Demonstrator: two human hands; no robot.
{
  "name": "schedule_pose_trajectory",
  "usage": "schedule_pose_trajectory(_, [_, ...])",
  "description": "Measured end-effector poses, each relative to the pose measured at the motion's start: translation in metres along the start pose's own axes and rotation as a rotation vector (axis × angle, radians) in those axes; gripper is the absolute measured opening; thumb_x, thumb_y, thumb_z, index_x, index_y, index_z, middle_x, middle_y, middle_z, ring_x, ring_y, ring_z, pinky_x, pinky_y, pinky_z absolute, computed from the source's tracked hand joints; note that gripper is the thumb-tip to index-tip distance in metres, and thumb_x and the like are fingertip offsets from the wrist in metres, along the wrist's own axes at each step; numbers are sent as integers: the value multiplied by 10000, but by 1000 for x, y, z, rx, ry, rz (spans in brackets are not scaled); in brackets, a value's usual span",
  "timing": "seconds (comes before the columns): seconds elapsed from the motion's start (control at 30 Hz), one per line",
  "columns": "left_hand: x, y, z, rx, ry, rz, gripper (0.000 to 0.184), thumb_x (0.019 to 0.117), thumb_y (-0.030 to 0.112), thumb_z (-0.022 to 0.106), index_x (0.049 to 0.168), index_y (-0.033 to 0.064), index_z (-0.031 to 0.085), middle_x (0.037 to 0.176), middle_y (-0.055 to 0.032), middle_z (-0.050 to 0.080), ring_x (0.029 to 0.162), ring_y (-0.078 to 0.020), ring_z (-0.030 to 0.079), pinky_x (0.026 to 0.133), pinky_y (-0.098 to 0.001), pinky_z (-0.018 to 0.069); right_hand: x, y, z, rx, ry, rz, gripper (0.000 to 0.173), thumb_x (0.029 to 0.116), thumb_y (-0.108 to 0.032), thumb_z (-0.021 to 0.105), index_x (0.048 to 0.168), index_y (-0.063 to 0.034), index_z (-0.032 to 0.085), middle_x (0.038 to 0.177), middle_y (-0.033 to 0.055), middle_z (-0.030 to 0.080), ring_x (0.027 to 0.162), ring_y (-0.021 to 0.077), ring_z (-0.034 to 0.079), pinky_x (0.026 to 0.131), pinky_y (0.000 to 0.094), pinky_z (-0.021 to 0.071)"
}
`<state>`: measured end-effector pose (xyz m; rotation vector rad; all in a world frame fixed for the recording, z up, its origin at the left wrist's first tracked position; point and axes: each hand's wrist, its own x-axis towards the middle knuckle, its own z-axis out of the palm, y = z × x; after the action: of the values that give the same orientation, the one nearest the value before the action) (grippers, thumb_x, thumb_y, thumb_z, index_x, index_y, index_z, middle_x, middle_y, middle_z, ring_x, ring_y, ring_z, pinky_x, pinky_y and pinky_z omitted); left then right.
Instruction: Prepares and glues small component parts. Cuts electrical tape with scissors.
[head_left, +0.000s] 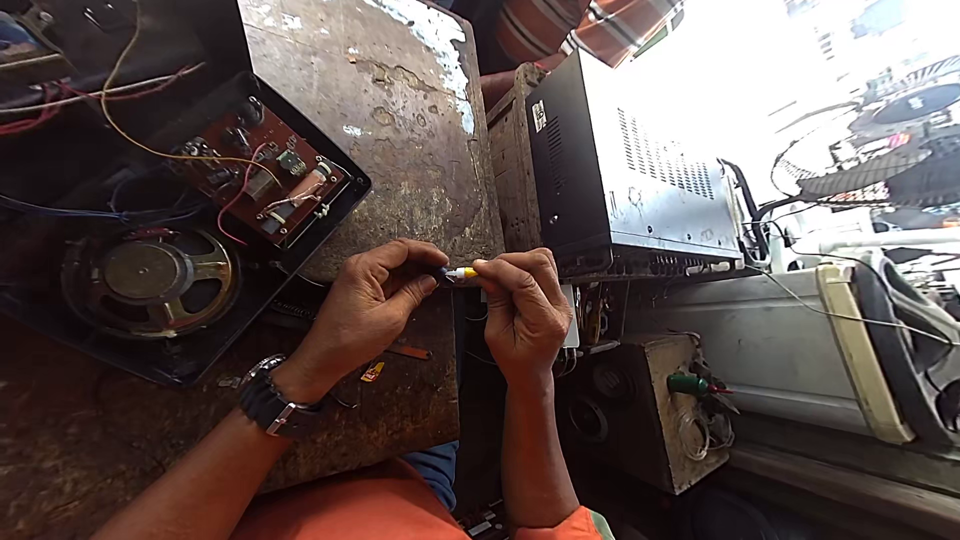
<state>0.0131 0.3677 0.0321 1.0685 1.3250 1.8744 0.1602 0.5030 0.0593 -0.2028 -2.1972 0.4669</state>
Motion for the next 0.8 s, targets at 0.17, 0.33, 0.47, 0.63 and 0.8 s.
schedule_pose_trajectory(0.17, [0, 1, 0, 9, 4, -16, 251, 957, -45, 648, 1199, 17, 665, 1121, -77, 704, 917, -159, 710, 811, -284, 624, -3, -1, 1, 20, 13, -1, 118, 951, -11, 677, 1023, -23, 769, 991, 83, 668, 985, 169, 621, 851, 284, 535])
schedule_pose_trajectory(0.33, [0, 2, 0, 17, 12, -35, 234, 974, -10, 641, 1205, 20, 666, 1092, -73, 709, 858, -152, 706, 757, -265, 621, -6, -3, 1, 45, 7, 3, 126, 954, -10, 669, 1031, -34, 766, 993, 75, 664, 984, 166, 617, 842, 282, 532])
schedule_pose_trajectory(0.47, [0, 2, 0, 11, 4, -38, 236, 982, -13, 625, 1214, 10, 661, 1073, -75, 710, 836, -149, 704, 755, -266, 620, -6, -2, 2, 40, 22, 4, 116, 952, -17, 679, 1025, -30, 768, 990, 75, 665, 979, 162, 616, 836, 277, 531])
schedule_pose_trajectory(0.63, [0, 2, -1, 15, -1, -43, 223, 988, 3, 626, 1207, 16, 669, 1062, -73, 714, 829, -150, 702, 742, -263, 618, -5, -2, 2, 21, 45, 6, 119, 948, -9, 680, 1028, -20, 767, 993, 80, 668, 983, 166, 623, 843, 278, 539])
schedule_pose_trajectory(0.8, [0, 2, 0, 32, 2, -45, 208, 999, 31, 621, 1200, 25, 675, 1036, -61, 717, 801, -139, 695, 719, -256, 613, -4, -4, -2, 32, 11, -18, 119, 947, -11, 678, 1029, -27, 764, 987, 76, 664, 981, 168, 619, 845, 285, 534])
